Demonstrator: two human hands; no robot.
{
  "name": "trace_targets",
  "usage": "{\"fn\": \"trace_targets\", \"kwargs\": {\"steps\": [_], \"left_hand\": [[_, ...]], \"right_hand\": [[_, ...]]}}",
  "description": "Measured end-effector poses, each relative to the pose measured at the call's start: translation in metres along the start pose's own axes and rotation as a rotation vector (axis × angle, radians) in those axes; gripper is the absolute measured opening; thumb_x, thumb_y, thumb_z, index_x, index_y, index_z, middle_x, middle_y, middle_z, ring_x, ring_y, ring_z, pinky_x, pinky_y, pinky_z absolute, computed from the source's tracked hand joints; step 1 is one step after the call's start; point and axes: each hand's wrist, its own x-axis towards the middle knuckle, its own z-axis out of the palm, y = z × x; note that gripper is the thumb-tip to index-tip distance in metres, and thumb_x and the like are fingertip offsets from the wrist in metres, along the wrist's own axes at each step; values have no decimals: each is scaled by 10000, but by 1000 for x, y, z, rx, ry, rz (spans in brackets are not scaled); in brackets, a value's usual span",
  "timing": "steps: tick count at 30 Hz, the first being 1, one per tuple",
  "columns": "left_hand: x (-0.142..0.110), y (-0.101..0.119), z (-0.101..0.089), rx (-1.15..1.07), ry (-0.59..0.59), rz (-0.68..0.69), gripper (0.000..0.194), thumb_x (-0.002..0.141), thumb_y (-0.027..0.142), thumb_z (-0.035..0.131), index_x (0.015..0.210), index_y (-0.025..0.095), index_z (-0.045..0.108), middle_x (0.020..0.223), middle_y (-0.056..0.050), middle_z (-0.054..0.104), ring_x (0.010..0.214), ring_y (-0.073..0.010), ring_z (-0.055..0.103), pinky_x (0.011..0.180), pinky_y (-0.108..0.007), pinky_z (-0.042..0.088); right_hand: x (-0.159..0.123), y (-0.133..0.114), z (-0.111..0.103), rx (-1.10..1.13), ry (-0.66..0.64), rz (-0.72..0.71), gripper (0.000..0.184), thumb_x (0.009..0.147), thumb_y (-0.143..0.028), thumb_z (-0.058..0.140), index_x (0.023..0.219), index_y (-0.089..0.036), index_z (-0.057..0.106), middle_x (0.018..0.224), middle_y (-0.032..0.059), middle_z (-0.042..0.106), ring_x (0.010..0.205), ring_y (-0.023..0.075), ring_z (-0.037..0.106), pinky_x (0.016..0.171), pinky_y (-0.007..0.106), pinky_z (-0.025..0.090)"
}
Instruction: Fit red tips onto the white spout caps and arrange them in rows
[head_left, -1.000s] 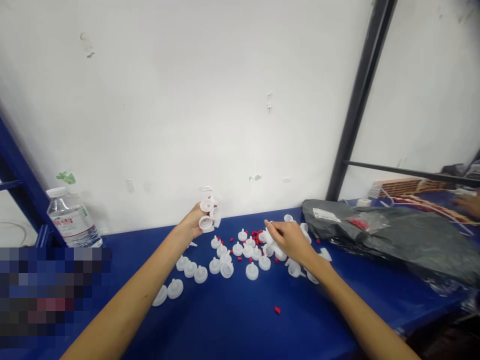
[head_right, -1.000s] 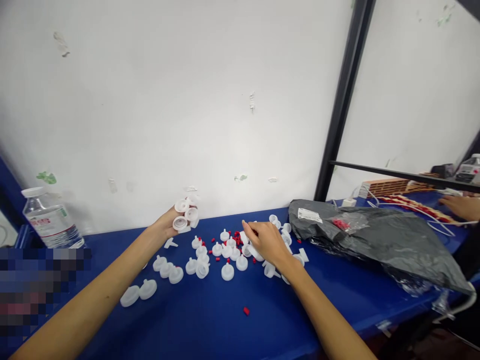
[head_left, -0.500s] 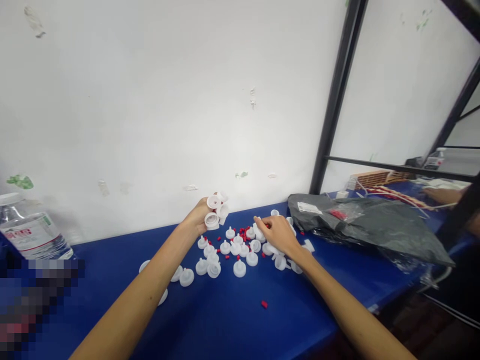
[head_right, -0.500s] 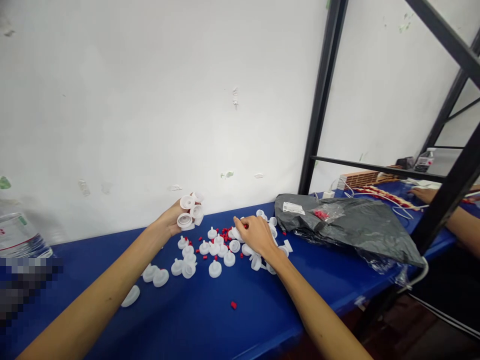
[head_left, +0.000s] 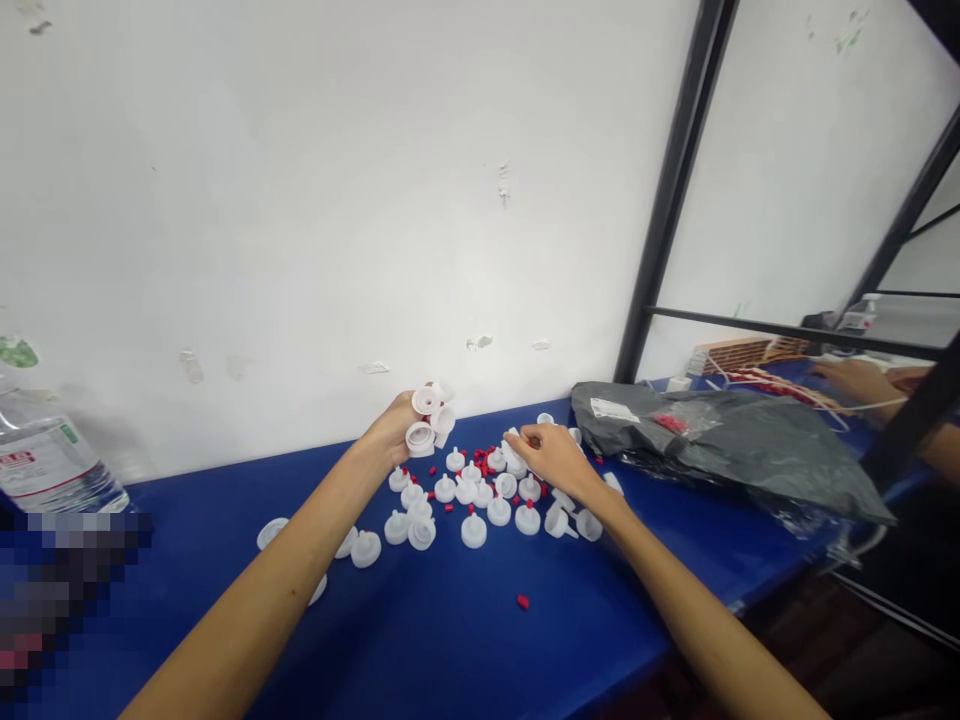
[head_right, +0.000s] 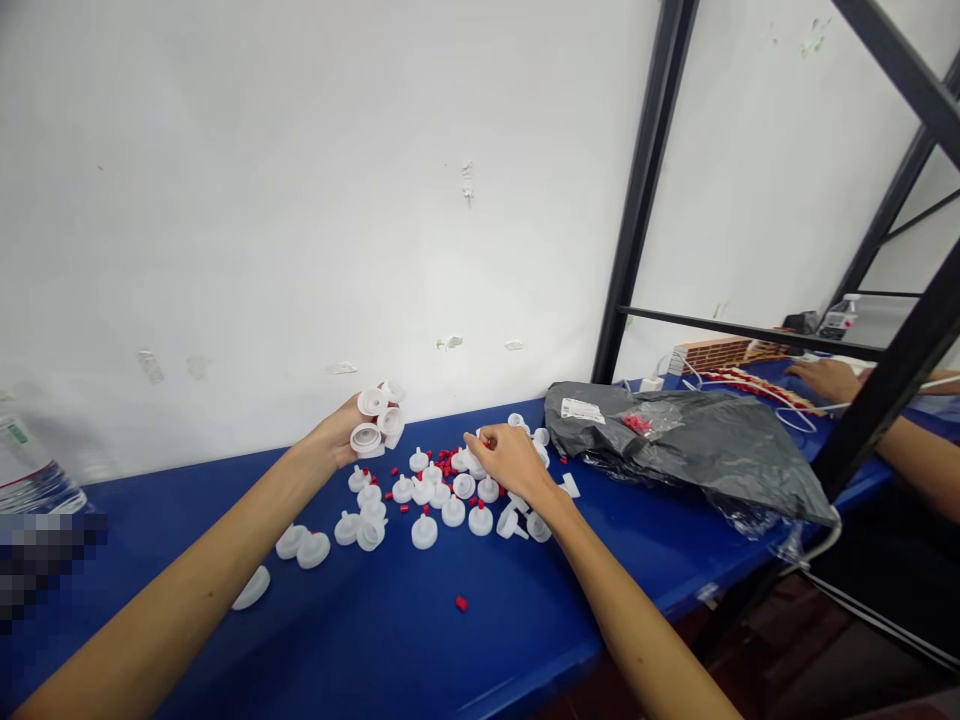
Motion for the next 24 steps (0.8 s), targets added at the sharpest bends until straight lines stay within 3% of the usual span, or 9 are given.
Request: {"fn": "trace_targets", "kwargs": {"steps": [14,24], "left_hand": [[5,-7,-1,15,11,-25,271,674,192,729,639,198,461,437,62,445,312,-83,431,299,-184,291],[-1,-2,7,31,-2,-51,196,669,206,715,677,183,520,417,58,465,301,-107,449,293,-207,366]], "right_hand": [[3,2,-11,125,61,134,523,831,-467,585,541,-221,227,512,-56,254,529,101,261,510,265,203],[3,6,-17,128,118,233,547,809,-493,595,524,-219,216,511,-57,222,526,100,220,507,263,205]]}}
